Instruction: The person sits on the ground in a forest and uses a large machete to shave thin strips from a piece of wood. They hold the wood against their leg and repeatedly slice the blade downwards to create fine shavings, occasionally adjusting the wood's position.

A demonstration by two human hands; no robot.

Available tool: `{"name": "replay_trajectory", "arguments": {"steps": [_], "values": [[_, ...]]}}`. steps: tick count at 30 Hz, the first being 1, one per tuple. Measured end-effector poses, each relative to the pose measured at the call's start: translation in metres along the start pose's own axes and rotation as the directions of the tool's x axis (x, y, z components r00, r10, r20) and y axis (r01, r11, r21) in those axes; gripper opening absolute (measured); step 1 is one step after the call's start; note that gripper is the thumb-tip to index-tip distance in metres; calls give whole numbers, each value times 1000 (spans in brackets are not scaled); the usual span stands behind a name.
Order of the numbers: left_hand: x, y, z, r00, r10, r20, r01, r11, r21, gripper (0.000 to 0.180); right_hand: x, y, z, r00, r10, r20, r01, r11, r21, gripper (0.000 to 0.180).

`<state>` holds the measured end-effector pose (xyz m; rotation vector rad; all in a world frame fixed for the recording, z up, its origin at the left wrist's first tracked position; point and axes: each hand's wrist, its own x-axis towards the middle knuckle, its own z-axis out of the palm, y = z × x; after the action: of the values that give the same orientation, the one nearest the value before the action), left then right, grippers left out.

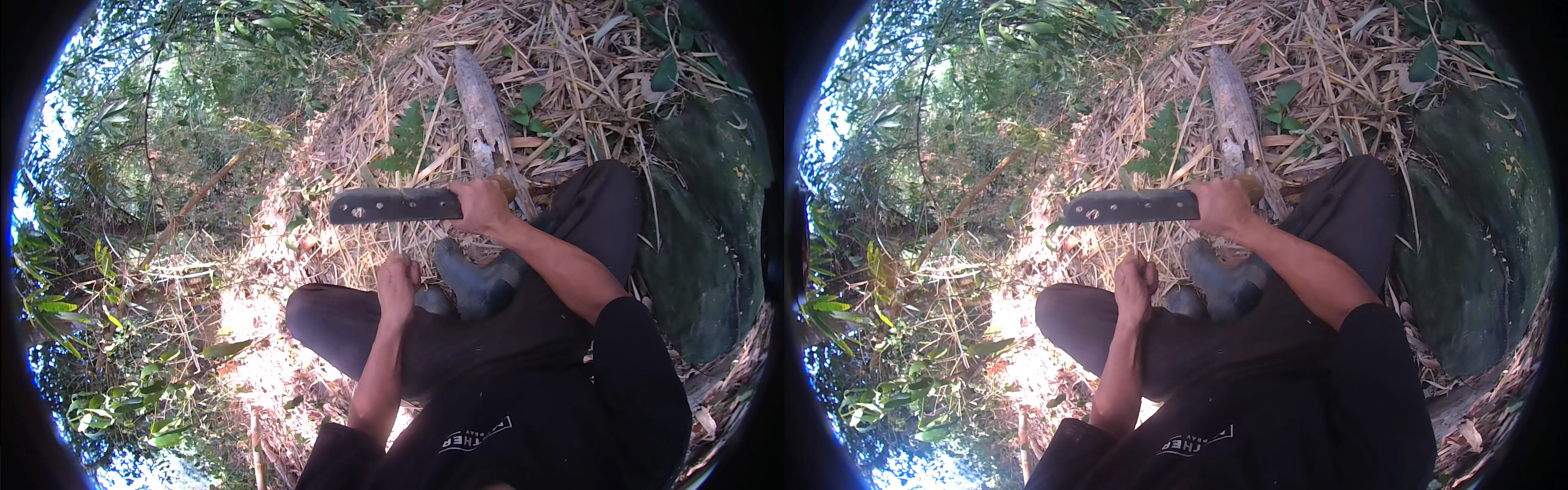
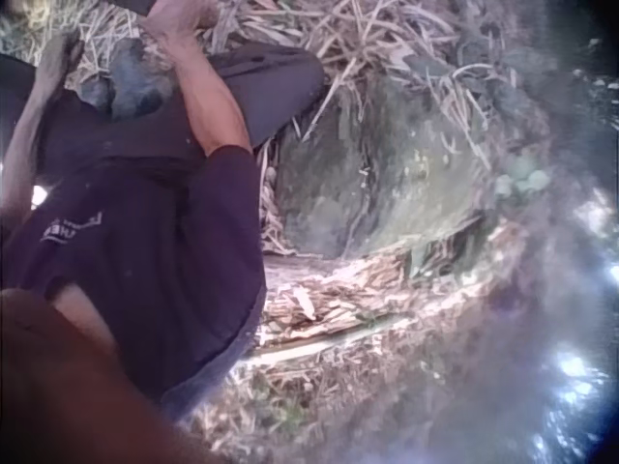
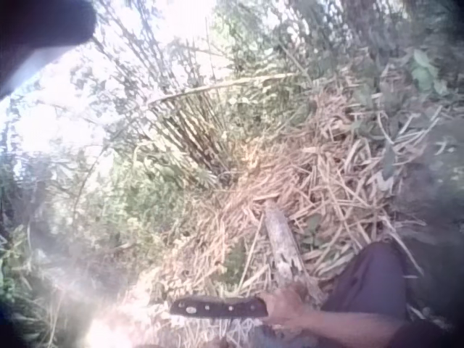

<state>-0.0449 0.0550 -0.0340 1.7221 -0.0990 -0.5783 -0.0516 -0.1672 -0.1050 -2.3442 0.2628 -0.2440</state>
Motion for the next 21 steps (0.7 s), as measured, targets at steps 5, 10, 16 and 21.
{"name": "replay_trajectory", "arguments": {"steps": [5, 10, 16, 21], "values": [[-6, -3, 11, 1000, -10, 10, 11, 998, -63, 34, -2, -8, -15, 995, -95, -34, 95, 995, 6, 36], [-5, -4, 11, 999, -48, -24, 46, 995, -94, 34, -1, -1, -4, 992, -114, -55, 113, 993, -20, 29], [-9, 4, 9, 999, -39, -4, 39, 998, -51, 31, 7, 16, 2, 994, -40, -102, 39, 999, -13, 38], [-23, 7, 13, 996, -76, -55, 68, 988, -138, 34, -4, -4, -1, 944, -288, -158, 295, 955, 23, 34]]}}
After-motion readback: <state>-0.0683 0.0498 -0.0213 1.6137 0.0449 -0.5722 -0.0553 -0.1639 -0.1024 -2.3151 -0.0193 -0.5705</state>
